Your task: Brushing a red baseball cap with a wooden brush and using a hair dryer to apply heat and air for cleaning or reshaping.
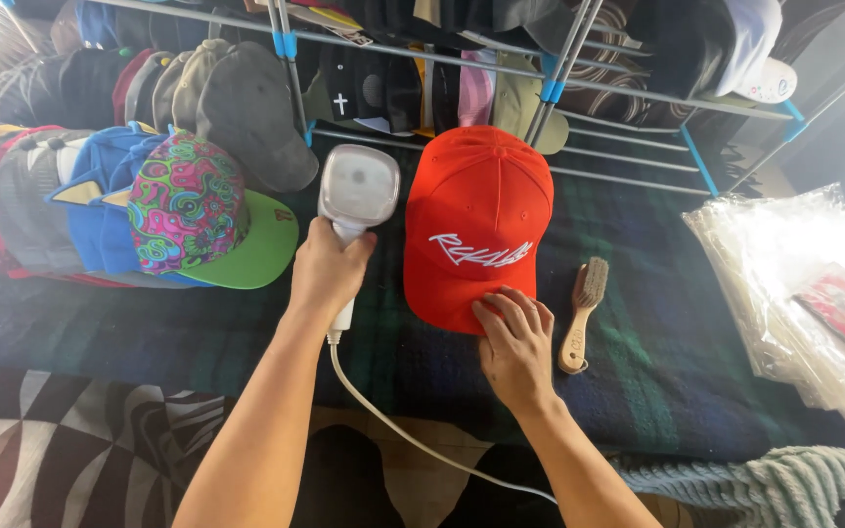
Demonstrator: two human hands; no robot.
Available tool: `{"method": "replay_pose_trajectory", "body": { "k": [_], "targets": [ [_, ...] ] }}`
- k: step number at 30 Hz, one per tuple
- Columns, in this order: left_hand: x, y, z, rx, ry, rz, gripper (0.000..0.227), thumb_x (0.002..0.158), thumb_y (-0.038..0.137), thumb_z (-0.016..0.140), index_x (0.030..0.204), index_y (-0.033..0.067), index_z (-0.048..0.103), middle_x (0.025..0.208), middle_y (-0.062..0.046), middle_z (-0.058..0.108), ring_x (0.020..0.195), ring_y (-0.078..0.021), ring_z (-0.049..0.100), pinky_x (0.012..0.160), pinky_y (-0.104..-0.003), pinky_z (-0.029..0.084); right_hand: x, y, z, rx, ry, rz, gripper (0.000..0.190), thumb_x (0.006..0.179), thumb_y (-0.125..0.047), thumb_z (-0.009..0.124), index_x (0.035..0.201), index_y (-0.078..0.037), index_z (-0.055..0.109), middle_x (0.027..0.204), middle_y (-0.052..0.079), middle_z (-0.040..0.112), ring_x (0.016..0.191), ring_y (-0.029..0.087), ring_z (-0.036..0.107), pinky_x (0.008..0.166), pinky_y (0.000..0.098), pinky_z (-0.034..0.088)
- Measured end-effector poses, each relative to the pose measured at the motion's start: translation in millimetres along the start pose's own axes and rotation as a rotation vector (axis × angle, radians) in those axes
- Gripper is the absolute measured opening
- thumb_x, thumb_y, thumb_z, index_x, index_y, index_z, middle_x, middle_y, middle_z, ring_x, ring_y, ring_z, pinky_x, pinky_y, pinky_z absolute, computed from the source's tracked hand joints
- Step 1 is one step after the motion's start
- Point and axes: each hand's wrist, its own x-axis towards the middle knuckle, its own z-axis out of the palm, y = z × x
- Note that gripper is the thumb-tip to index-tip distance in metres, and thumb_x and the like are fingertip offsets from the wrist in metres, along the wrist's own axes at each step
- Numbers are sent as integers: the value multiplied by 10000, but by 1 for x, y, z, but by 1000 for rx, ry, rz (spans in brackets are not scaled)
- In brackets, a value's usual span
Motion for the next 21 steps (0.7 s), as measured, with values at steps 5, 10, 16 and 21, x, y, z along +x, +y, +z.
{"method": "replay_pose_trajectory", "body": {
  "k": [5, 10, 16, 21],
  "targets": [
    [-16, 7, -7, 274, 0, -5, 603, 868, 498, 700, 1214, 36, 528, 1180, -250, 672, 1166, -460, 642, 997, -571, 518, 25, -3, -14, 47, 130, -9, 210, 875, -110, 700, 1059, -157, 788, 1088, 36, 734, 1110, 276, 693, 1015, 449, 452],
    [-33, -1, -18, 162, -3, -33, 567, 869, 462, 707, 1183, 26, 526, 1092, -227, 678, 984, -382, 690, 873, -513, 556, 43, 0, -26, 75, 150, -28, 144, 914, -110, 699, 1019, -140, 794, 1071, 34, 745, 1093, 276, 706, 972, 411, 488],
    [-45, 4, -20, -163, -8, -66, 525, 872, 326, 735, 1160, -60, 527, 935, -225, 661, 696, -308, 741, 552, -387, 636, 38, 1, -22, 52, 175, -102, 109, 948, -123, 668, 966, -114, 776, 1046, 49, 726, 1056, 298, 702, 898, 407, 508],
    [-31, -15, -7, -397, -23, -53, 588, 885, 324, 721, 1212, -117, 510, 931, -223, 610, 683, -334, 716, 505, -420, 630, 8, 0, -2, 22, 196, -54, 77, 941, -140, 665, 948, -105, 733, 1062, 61, 669, 1093, 331, 658, 895, 446, 484]
  ]
}}
